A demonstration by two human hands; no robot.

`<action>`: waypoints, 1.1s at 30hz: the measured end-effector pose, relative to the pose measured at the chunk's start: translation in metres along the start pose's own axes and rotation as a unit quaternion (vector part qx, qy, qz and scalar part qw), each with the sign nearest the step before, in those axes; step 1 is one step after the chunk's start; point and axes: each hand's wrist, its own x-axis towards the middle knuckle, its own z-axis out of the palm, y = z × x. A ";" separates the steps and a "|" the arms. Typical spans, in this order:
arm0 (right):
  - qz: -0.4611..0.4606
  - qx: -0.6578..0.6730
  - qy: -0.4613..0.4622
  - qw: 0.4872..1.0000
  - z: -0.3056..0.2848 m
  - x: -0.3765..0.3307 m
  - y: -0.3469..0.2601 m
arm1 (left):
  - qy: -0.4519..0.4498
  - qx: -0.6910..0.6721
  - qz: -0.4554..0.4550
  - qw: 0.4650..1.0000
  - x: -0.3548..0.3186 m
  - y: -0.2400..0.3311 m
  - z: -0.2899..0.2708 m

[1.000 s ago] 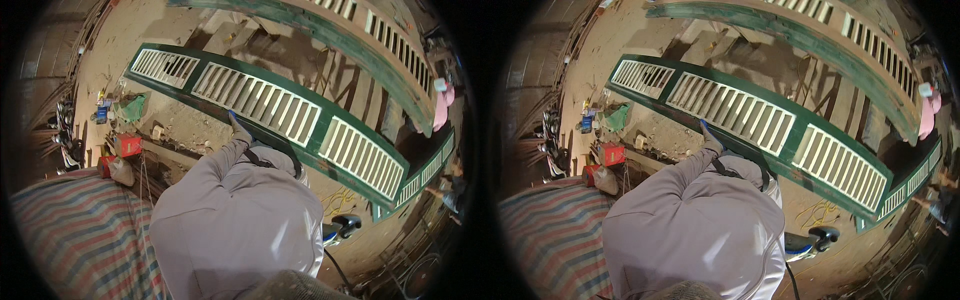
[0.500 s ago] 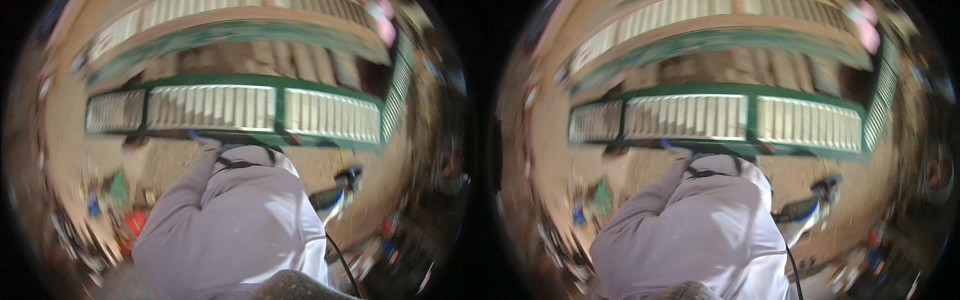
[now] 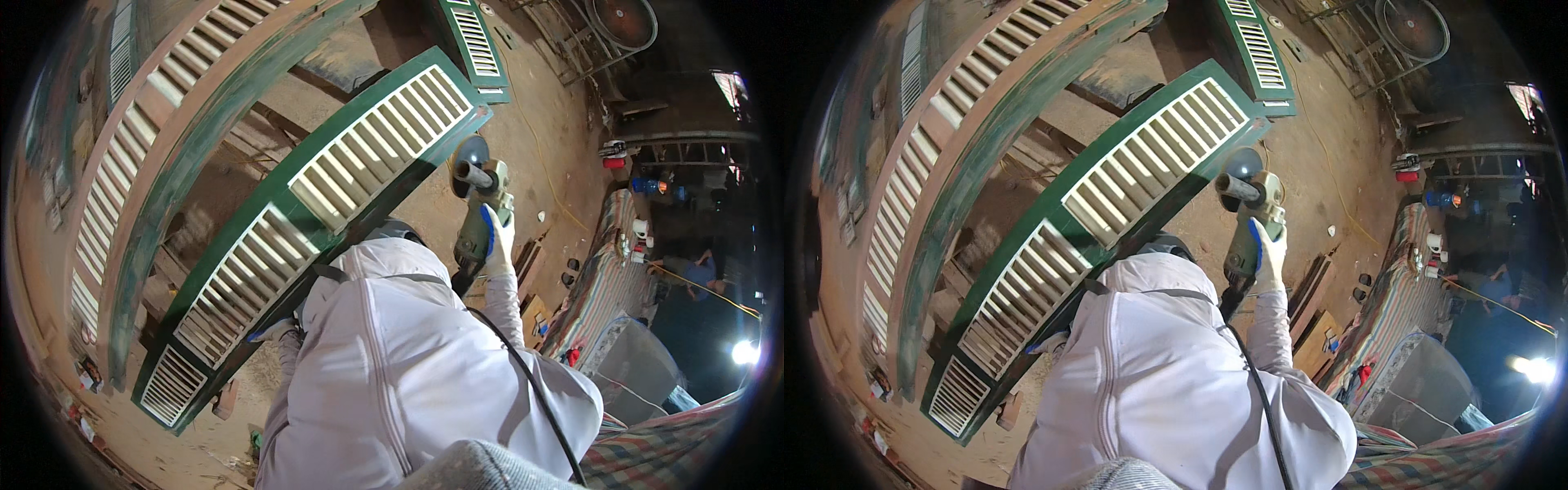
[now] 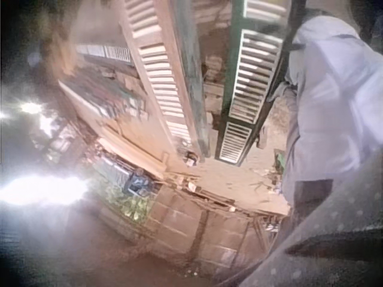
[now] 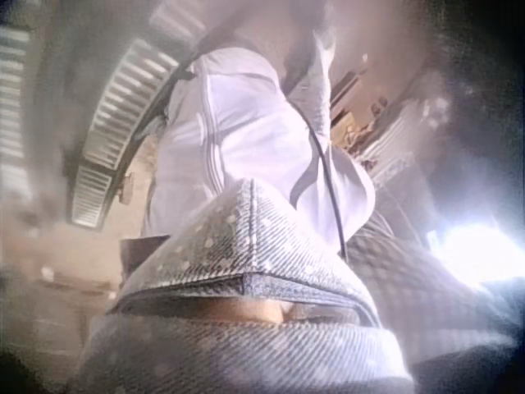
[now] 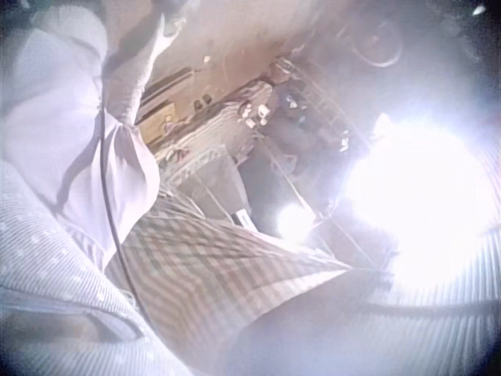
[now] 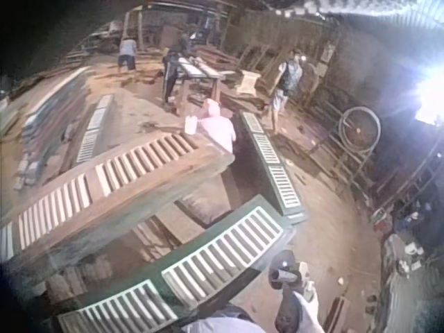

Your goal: The person uses an angle grinder to sand the edges of a green wooden slatted frame, then applies glue from a bottle into the gaps between the slats and spreads it with a finger. The person works on multiple frames in a workshop.

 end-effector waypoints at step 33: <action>-0.133 -0.320 -0.239 0.907 0.196 0.065 -0.094 | 0.036 0.054 0.019 0.998 -0.044 0.013 0.032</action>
